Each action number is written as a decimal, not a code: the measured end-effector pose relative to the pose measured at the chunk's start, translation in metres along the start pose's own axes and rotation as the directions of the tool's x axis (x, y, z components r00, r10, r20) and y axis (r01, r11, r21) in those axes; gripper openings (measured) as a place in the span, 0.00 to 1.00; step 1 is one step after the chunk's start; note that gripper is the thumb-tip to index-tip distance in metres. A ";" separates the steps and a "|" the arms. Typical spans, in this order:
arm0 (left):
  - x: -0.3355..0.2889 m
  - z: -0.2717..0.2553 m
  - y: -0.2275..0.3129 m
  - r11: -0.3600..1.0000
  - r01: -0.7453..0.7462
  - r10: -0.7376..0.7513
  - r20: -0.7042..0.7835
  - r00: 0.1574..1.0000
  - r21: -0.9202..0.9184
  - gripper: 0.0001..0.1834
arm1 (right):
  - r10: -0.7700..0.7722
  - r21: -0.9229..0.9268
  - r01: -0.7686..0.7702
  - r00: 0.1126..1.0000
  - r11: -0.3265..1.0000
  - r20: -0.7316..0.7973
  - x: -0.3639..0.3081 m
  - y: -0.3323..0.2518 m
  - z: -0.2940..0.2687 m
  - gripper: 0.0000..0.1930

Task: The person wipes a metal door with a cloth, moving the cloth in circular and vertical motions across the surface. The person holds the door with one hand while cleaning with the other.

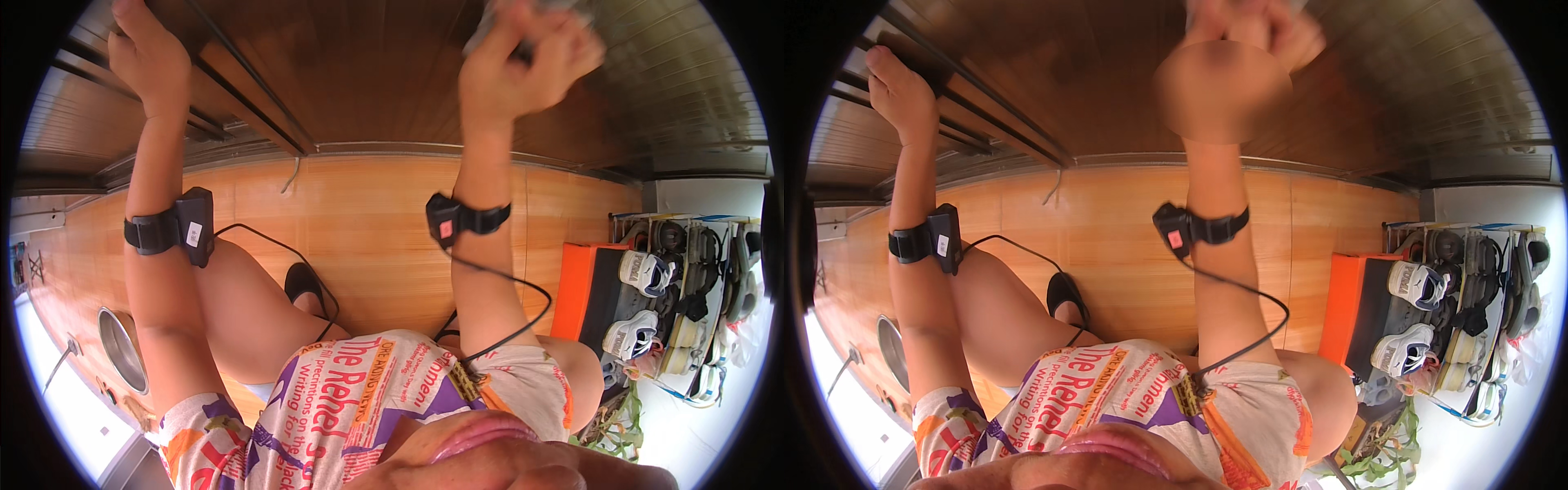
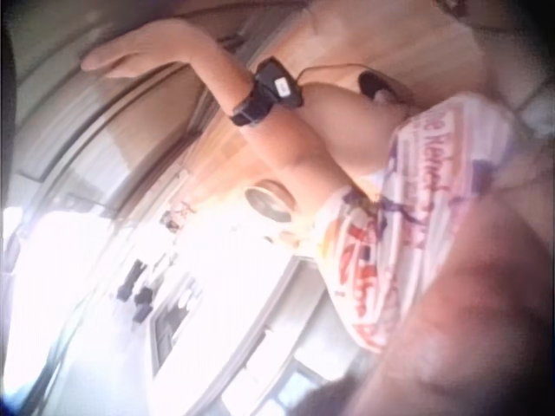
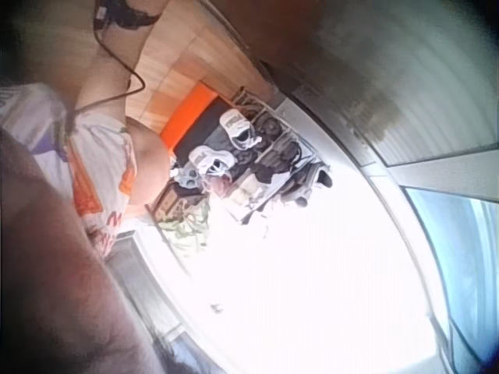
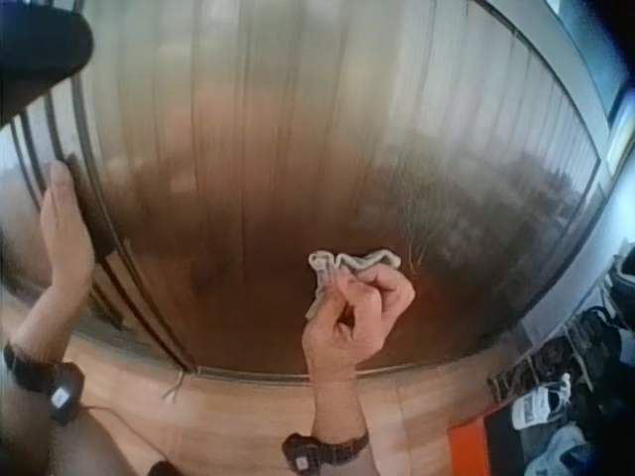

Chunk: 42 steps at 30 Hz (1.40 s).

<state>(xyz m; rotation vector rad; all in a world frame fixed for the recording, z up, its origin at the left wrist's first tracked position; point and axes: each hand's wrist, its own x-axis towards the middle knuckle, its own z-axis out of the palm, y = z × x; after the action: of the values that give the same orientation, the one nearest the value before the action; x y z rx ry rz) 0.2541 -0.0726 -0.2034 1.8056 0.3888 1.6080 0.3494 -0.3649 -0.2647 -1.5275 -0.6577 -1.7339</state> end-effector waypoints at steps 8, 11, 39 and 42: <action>0.003 -0.003 -0.002 1.000 0.010 -0.010 0.020 1.000 0.003 0.35 | -0.061 -0.037 0.058 0.994 0.998 -0.088 -0.003 0.012 0.014 0.07; 0.005 -0.003 -0.006 0.999 0.048 -0.048 -0.001 0.999 0.011 0.37 | 0.130 0.048 -0.131 0.991 0.990 0.013 -0.109 0.004 -0.015 0.09; 0.001 0.004 -0.028 0.996 0.058 -0.056 0.036 0.998 -0.065 0.36 | 0.284 0.049 -0.291 0.952 0.956 0.110 -0.168 -0.032 -0.026 0.11; 0.000 0.006 -0.029 0.995 0.070 -0.067 0.035 0.997 -0.067 0.35 | 0.263 0.037 -0.272 0.950 0.962 0.167 -0.154 -0.031 -0.027 0.13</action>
<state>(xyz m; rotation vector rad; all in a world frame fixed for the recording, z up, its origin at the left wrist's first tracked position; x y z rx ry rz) 0.2662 -0.0536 -0.2229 1.7469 0.3727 1.5248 0.3144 -0.3386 -0.4175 -1.6434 -0.5473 -1.3880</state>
